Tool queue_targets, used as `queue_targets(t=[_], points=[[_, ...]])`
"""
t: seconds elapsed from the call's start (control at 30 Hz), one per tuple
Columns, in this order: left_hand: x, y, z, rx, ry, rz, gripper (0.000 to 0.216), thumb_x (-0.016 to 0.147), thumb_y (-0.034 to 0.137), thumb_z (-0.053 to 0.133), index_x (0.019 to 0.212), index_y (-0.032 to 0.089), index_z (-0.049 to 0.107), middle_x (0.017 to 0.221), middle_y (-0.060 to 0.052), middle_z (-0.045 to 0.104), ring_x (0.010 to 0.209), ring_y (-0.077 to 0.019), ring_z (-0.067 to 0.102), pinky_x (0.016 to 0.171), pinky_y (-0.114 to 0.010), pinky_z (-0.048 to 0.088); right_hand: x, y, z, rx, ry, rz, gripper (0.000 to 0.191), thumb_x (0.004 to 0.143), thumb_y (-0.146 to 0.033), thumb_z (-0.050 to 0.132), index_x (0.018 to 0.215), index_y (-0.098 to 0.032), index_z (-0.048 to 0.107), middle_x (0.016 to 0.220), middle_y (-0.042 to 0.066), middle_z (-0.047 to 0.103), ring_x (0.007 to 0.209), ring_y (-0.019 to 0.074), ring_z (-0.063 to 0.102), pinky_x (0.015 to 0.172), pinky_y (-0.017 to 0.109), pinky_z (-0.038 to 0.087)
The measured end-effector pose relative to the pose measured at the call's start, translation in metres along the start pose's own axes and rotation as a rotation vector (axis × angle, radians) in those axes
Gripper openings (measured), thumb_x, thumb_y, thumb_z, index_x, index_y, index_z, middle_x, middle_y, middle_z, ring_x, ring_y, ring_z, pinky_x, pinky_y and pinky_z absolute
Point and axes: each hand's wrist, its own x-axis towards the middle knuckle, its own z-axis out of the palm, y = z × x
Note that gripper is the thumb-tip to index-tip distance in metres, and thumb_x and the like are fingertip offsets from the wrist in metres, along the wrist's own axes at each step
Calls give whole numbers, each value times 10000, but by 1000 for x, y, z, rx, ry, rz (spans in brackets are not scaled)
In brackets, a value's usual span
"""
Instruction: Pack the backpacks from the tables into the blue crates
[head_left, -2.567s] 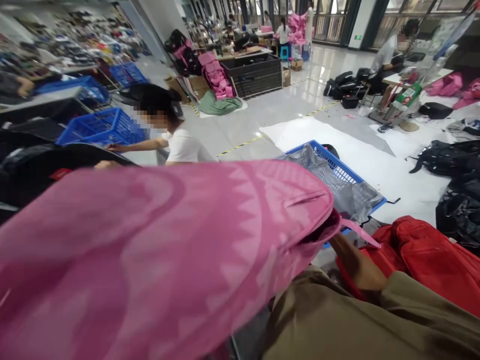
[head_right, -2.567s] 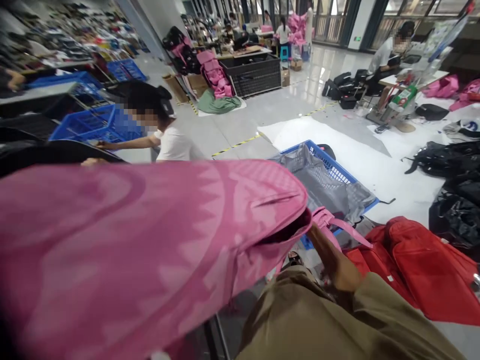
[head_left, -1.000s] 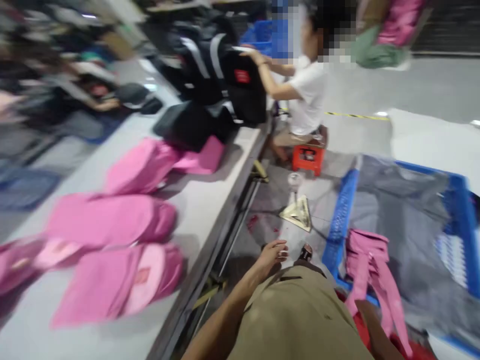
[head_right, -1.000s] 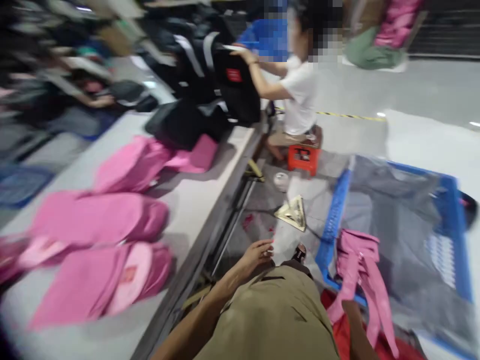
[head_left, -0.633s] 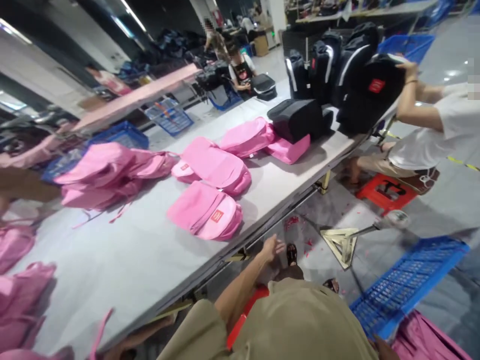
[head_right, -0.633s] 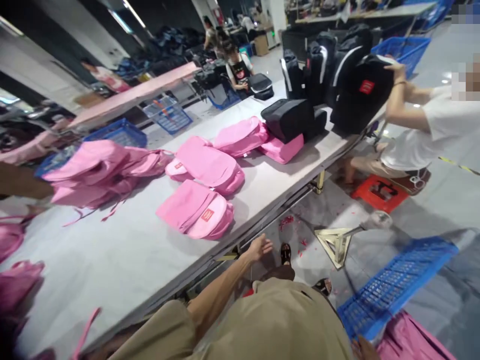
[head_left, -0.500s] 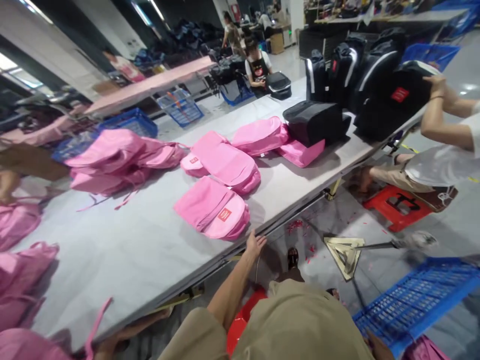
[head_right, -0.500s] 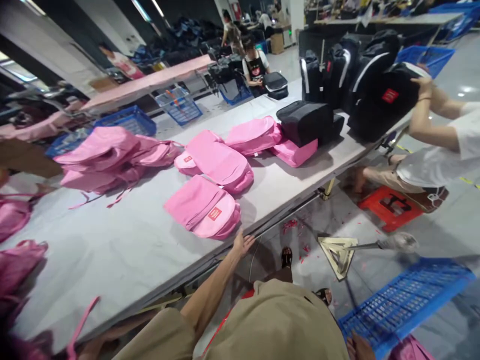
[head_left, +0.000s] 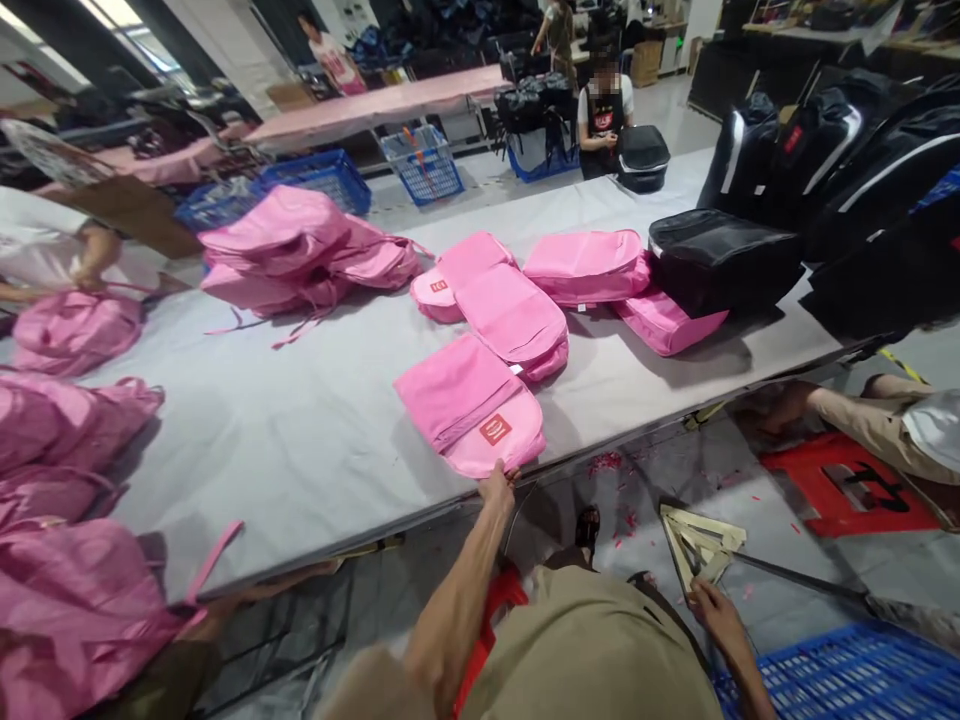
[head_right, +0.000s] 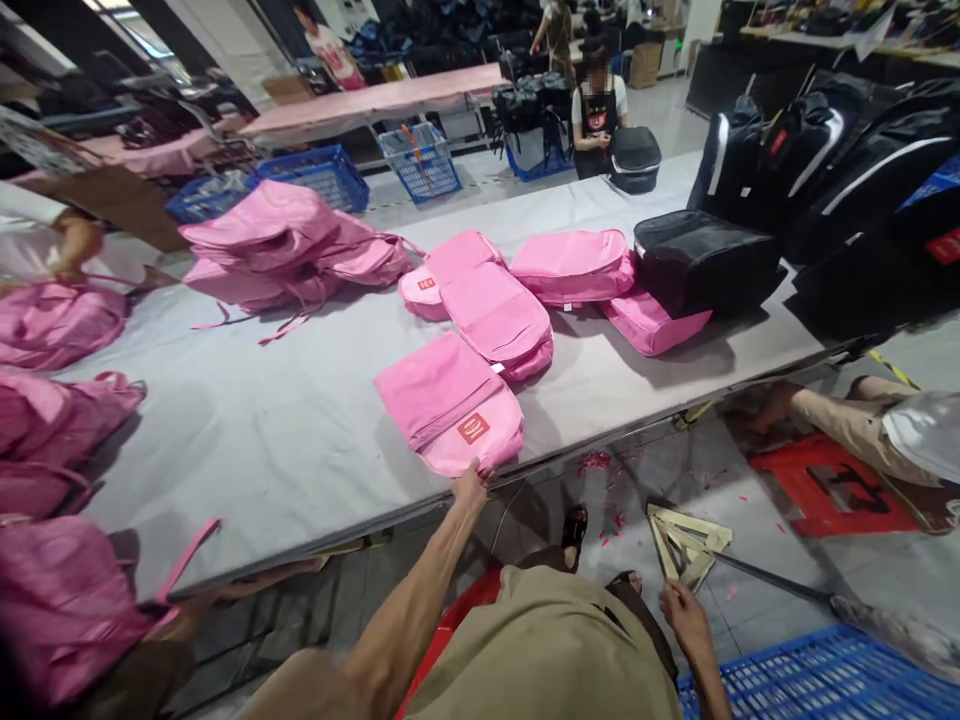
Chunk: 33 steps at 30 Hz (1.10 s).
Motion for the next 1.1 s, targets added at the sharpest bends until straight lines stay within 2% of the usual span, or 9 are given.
queue_targets(t=[0.1,0.27,0.4,0.5,0.57,0.67,0.77,0.9,1.1], points=[[-43,-17,-38,2,-23,69,183,994,137,741,878,165,603,632,30,653,491,-120,639,503,-219,550,27,-52,10,-2,-93,-138,529,806,-752,631,1078,-318,762,1086,202,830,1098,430,834,968,526,668],[-123,-16,-92,-57,-112,259,317,826,259,898,954,201,613,588,75,652,392,-140,607,427,-238,519,32,-167,56,-417,-153,-885,786,936,-566,702,1643,-270,528,1648,185,604,1534,381,585,1274,616,504],[-189,16,-102,-83,-262,435,516,723,488,975,936,229,583,534,126,575,315,-130,530,334,-226,424,3,-238,85,-534,-163,-1344,936,970,-413,736,1777,-253,289,1777,182,437,1662,367,393,1328,605,429],[-228,46,-90,6,-423,517,500,784,569,932,937,220,608,523,112,583,282,-127,495,296,-225,367,-13,-265,86,-452,-204,-1501,838,949,-275,673,1724,-207,362,1657,188,574,1538,341,534,1258,542,484],[-242,64,-74,49,-588,563,488,803,570,923,893,222,593,537,101,594,304,-130,525,318,-227,393,-18,-276,81,-364,-225,-1485,655,912,-241,638,1560,-214,547,1441,148,722,1305,311,680,1098,465,566],[-245,87,-49,32,-820,613,518,807,610,910,991,220,622,662,53,700,484,-167,684,497,-274,571,-20,-297,68,-201,-154,-1247,430,917,-285,574,1334,-223,660,1232,103,779,1109,279,719,960,398,574],[-233,93,-30,26,-800,805,588,890,621,840,1275,224,640,975,-45,826,876,-214,803,855,-367,654,-16,-328,53,-126,-32,-969,349,971,-447,568,1233,-236,663,1131,67,776,1002,253,690,908,363,545],[-208,63,-4,208,-695,933,550,925,543,818,1339,228,639,1263,-119,783,1220,-264,738,991,-371,571,5,-368,30,-210,115,-761,440,922,-665,620,1076,-254,637,956,28,740,834,243,618,782,341,461],[-193,7,35,578,-929,867,589,917,517,848,1384,223,643,1358,-149,751,1109,-284,735,991,-411,550,31,-394,18,-382,308,-644,529,965,-720,624,1159,-228,636,1012,114,780,930,312,708,792,358,433]])
